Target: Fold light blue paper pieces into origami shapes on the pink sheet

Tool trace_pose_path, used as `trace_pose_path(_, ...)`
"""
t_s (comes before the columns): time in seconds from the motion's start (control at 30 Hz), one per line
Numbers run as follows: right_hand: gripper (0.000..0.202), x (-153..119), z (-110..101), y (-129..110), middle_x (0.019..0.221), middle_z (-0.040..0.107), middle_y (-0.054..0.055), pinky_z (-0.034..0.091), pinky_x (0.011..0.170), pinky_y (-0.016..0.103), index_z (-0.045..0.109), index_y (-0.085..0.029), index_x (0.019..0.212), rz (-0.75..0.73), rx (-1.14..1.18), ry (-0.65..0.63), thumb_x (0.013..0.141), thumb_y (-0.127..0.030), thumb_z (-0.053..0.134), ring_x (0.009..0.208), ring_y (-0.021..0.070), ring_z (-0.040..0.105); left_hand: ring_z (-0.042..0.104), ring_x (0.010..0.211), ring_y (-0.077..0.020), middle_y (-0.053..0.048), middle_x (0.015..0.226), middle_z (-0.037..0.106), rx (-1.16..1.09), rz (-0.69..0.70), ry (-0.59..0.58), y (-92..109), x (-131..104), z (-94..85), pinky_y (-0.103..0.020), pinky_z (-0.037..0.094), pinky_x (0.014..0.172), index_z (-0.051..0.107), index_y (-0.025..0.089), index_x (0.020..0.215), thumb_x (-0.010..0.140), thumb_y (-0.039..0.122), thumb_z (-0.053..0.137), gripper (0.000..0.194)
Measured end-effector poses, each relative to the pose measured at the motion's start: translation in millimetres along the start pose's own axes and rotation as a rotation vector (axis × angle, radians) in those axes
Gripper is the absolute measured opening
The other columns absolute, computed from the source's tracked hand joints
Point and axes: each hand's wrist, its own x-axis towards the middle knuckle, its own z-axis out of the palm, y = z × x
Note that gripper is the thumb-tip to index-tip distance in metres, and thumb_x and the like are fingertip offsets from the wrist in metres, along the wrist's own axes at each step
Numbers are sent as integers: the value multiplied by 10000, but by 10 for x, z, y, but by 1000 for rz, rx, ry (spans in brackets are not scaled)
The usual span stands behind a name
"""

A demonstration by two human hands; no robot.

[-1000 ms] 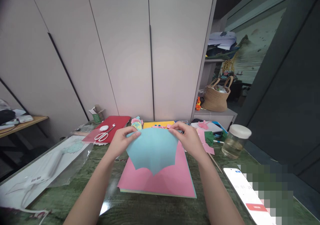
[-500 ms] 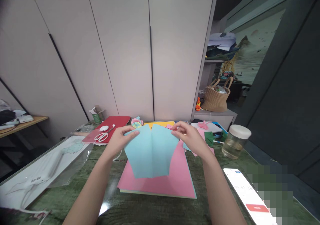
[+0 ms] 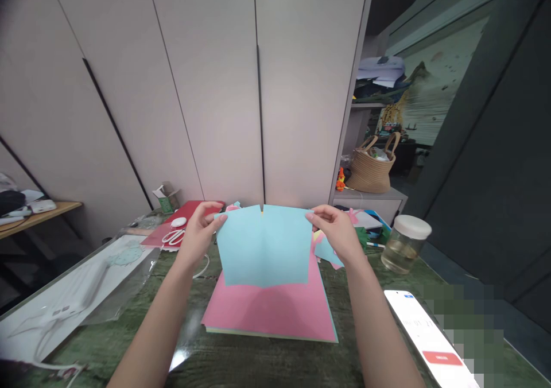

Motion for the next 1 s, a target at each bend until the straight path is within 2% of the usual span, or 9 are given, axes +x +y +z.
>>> trace_pose_path(0.1, 279, 15, 28, 37, 569, 521, -7, 366, 500, 236, 562, -169, 726, 1, 41, 40, 637, -430, 605, 522, 113, 472, 443, 551, -84, 15, 668, 525, 83, 78, 68, -55, 16, -1, -193, 333, 512, 513, 188, 856, 758, 351, 445, 201)
trace_pose_path(0.2, 282, 19, 52, 52, 558, 523, -12, 350, 466, 233, 559, -178, 722, 5, 54, 73, 632, -442, 603, 490, 110, 461, 412, 553, -84, 9, 684, 511, 188, 103, 51, -84, 11, -13, -202, 310, 510, 565, 180, 777, 784, 328, 391, 227)
trace_pose_path(0.33, 263, 23, 65, 67, 584, 534, -6, 362, 466, 234, 558, -183, 720, -4, 98, 99, 631, -425, 611, 503, 112, 472, 432, 592, -103, -9, 708, 530, 195, 68, -37, -37, -25, -15, -216, 323, 529, 595, 182, 887, 782, 331, 386, 278)
trace_pose_path(0.47, 235, 38, 77, 108, 578, 528, -10, 376, 472, 231, 560, -187, 735, -16, 142, 142, 645, -398, 611, 507, 109, 473, 469, 675, -116, -47, 917, 551, 124, 40, -85, 58, -62, 11, -212, 356, 549, 569, 191, 1003, 719, 325, 493, 324)
trace_pose_path(0.7, 237, 61, 125, 133, 570, 534, -13, 367, 447, 214, 566, -182, 729, -18, 169, 165, 637, -393, 621, 488, 100, 473, 462, 637, -101, -27, 822, 565, 43, -14, -94, 32, -66, 77, -202, 355, 524, 583, 193, 993, 706, 320, 533, 318)
trace_pose_path(0.9, 218, 44, 153, 97, 552, 535, -22, 379, 482, 215, 571, -190, 712, 5, 186, 109, 644, -393, 614, 508, 103, 496, 490, 920, -178, -46, 1037, 568, 53, 55, -79, -15, -72, 147, -279, 392, 755, 576, 210, 1021, 683, 303, 566, 351)
trace_pose_path(1.0, 192, 51, 144, 111, 568, 533, -20, 383, 502, 216, 565, -190, 717, -6, 208, 102, 665, -370, 604, 524, 101, 494, 478, 973, -190, -50, 1092, 548, 76, 74, -50, -31, -61, 142, -306, 374, 815, 556, 216, 1052, 675, 293, 577, 386)
